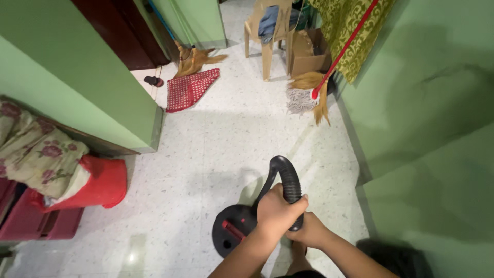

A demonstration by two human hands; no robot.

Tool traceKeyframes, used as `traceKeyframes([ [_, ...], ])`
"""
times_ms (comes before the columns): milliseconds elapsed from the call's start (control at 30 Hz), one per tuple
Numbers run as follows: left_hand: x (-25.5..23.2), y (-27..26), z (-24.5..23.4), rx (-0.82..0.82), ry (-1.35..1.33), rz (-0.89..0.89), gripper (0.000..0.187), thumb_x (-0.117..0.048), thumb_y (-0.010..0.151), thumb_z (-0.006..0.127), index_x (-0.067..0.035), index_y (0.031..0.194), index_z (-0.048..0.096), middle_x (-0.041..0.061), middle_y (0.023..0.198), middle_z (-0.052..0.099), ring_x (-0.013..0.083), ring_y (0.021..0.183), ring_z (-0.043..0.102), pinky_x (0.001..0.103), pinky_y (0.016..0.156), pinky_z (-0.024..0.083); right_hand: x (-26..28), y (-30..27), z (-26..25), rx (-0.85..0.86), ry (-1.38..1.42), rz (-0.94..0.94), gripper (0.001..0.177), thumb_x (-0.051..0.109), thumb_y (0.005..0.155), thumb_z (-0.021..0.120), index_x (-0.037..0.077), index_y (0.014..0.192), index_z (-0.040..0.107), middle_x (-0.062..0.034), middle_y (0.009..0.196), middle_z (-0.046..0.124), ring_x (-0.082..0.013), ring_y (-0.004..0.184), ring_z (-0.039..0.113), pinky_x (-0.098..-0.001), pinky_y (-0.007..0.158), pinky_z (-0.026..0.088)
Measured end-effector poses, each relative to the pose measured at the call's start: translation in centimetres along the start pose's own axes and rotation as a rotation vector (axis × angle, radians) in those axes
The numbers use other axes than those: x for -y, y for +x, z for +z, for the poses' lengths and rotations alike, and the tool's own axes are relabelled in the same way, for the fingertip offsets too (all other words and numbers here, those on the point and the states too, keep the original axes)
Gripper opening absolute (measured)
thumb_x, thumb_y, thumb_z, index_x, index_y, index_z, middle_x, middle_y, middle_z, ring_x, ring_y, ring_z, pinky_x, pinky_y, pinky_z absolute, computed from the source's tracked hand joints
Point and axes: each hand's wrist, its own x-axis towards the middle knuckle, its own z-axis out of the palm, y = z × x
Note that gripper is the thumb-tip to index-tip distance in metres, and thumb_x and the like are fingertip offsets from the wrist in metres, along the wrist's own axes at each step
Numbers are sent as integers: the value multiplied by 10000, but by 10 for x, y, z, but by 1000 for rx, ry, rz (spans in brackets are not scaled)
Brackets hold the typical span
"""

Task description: The person vacuums the tiled floor by moving the nozzle of a canister vacuum cleaner back and forth across the surface.

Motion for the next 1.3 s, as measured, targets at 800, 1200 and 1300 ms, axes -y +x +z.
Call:
traceKeyframes([
  [800, 101, 96, 85, 93, -170, 93, 624, -374, 869, 739, -8, 1275, 440, 238, 932, 693, 414, 898, 714, 469, 793, 558, -107, 141, -26, 252, 91, -92, 367, 211, 774, 823, 88, 1105, 725, -81, 1051, 767, -161, 992, 718, -346, 876, 597],
  [1200, 131, 240, 159, -2, -53, 61, 557, -371, 841, 764, -48, 1211, 501, 243, 985, 712, 435, 953, 694, 505, 811, 552, -99, 200, -107, 172, -349, 37, 640, 356, 751, 830, 117, 1295, 594, -124, 1213, 740, -265, 1158, 697, -366, 981, 542],
  [1300, 153, 256, 158, 11, 64, -9, 618, -364, 810, 797, -59, 1242, 477, 235, 1000, 698, 434, 946, 685, 520, 802, 530, -93, 192, -119, 142, -423, -99, 886, 396, 825, 849, 64, 1477, 349, -257, 1443, 548, -398, 1292, 531, -428, 1038, 452],
])
